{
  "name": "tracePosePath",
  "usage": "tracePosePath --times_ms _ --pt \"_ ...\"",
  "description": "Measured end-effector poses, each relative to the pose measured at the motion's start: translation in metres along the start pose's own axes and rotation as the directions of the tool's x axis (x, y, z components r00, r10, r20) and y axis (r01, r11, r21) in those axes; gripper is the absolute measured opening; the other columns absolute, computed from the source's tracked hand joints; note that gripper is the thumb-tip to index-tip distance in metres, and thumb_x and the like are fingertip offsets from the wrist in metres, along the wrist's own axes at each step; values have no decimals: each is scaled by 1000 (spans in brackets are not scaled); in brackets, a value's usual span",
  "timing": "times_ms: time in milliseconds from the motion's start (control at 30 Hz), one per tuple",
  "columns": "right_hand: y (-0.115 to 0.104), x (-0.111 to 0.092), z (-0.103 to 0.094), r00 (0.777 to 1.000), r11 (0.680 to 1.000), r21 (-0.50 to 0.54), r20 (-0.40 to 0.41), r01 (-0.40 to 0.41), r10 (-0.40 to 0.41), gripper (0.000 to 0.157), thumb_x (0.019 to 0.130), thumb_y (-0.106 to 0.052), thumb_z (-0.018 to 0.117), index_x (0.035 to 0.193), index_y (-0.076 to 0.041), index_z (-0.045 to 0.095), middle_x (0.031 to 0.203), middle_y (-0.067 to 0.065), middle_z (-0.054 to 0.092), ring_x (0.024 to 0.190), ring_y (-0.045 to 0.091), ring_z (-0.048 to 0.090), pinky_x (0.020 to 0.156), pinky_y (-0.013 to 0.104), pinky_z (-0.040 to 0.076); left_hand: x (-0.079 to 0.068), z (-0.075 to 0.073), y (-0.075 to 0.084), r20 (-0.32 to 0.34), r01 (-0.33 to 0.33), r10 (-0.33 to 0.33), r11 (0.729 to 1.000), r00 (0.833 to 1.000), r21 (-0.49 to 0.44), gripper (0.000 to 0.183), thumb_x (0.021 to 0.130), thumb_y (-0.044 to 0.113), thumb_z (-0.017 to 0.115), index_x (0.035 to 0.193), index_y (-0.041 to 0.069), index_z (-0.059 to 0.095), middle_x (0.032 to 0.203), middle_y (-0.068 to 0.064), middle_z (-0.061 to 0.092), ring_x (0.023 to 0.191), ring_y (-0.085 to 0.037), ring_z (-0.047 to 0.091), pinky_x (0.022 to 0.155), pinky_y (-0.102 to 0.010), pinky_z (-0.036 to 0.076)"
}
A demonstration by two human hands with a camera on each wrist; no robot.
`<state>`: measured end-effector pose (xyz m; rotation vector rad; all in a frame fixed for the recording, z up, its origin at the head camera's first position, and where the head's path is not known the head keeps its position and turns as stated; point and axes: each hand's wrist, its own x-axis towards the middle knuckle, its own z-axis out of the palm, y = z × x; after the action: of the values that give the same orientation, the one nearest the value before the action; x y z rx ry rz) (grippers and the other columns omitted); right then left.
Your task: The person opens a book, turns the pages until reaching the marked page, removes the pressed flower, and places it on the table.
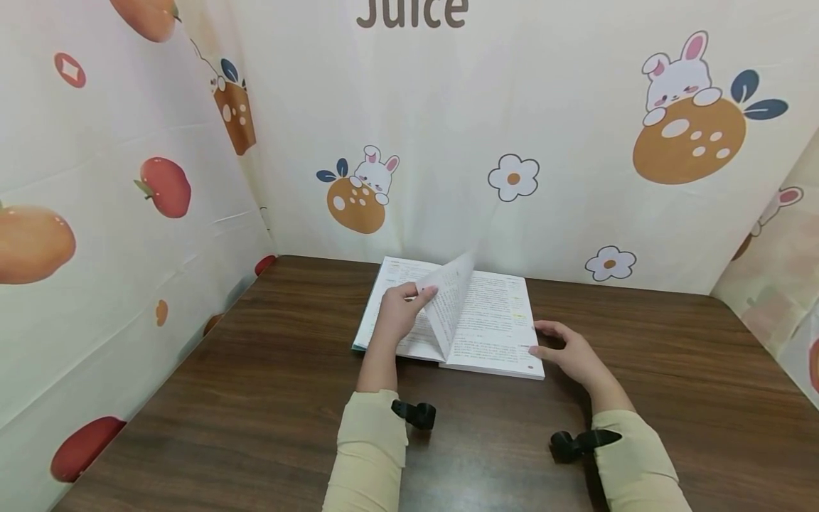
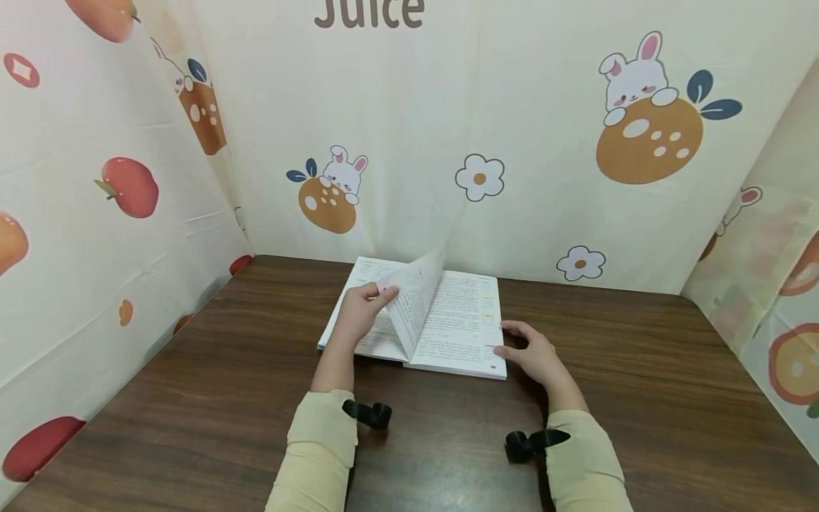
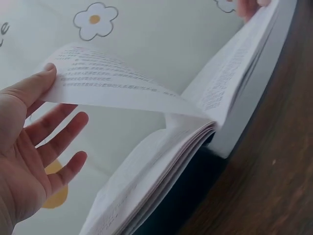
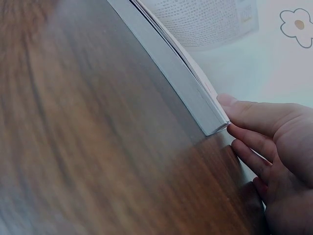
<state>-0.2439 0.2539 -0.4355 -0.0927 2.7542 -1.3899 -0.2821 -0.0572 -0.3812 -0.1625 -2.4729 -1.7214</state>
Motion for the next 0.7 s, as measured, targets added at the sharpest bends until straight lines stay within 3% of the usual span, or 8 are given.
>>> tracePosePath --times_ms 167,400,700 --pt "0 0 0 1000 1000 -1 1 -6 6 65 80 -34 72 132 -5 45 134 23 42 124 41 31 98 61 20 -1 -8 -1 -65 -18 15 999 998 -44 33 83 39 67 88 7 73 87 -3 67 83 -16 54 73 -29 40" --pt "0 1 0 1000 1000 -3 2 -8 8 65 80 -34 72 131 -5 45 134 23 41 125 41 31 98 61 20 -1 -18 -6 -142 -36 25 997 990 -75 30 83 31 69 98 5 73 93 -7 67 82 -16 52 71 -27 40" --pt "1 1 0 1000 1000 -3 3 -11 11 66 80 -34 72 132 -4 45 135 23 41 125 41 31 98 62 20 -1 -33 -12 -159 51 -62 996 985 -70 29 84 31 68 99 7 73 98 -7 64 91 -21 51 80 -34 39"
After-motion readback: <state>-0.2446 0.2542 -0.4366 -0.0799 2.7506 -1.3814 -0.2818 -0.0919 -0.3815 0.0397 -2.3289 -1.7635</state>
